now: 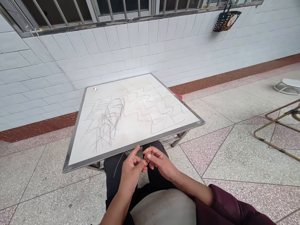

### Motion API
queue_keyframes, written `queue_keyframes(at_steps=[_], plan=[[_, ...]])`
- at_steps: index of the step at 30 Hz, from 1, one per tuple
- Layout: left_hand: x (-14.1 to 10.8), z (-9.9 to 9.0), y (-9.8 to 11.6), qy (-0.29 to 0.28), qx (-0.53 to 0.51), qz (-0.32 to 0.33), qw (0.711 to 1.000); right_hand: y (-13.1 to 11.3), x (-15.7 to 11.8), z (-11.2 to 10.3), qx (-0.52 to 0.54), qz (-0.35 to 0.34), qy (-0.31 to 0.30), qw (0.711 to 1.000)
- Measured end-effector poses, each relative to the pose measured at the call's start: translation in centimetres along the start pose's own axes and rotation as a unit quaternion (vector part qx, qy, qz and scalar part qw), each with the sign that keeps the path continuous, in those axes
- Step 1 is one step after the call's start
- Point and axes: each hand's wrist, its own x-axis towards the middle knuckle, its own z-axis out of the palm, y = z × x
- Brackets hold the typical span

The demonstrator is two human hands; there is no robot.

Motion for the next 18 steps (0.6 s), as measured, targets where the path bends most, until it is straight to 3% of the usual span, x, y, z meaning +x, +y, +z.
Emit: queue_keyframes(at_steps=[2,12,15,17,18], plan=[[0.3,0.3,-0.1,-0.022,0.036,-0.005,0.999,0.6,0.0,0.7,-0.016,0.011,-0.033,0.999],[2.3,0.9,-0.6,-0.058,0.165,0.009,0.985,0.0,1.1,0.5,0.037,0.052,-0.007,0.998],[2.4,-0.2,-1.1,-0.090,0.122,0.007,0.988,-0.5,1.3,-0.2,0.084,0.054,0.026,0.995],[2.7,-1.6,-1.2,-0.073,0.079,-0.027,0.994,-1.0,1.4,-0.7,0.120,0.062,0.042,0.990],[2.9,-2.4,-1.2,-0.039,0.056,-0.036,0.997,-1.2,1.4,-0.9,0.134,0.066,0.043,0.988]])
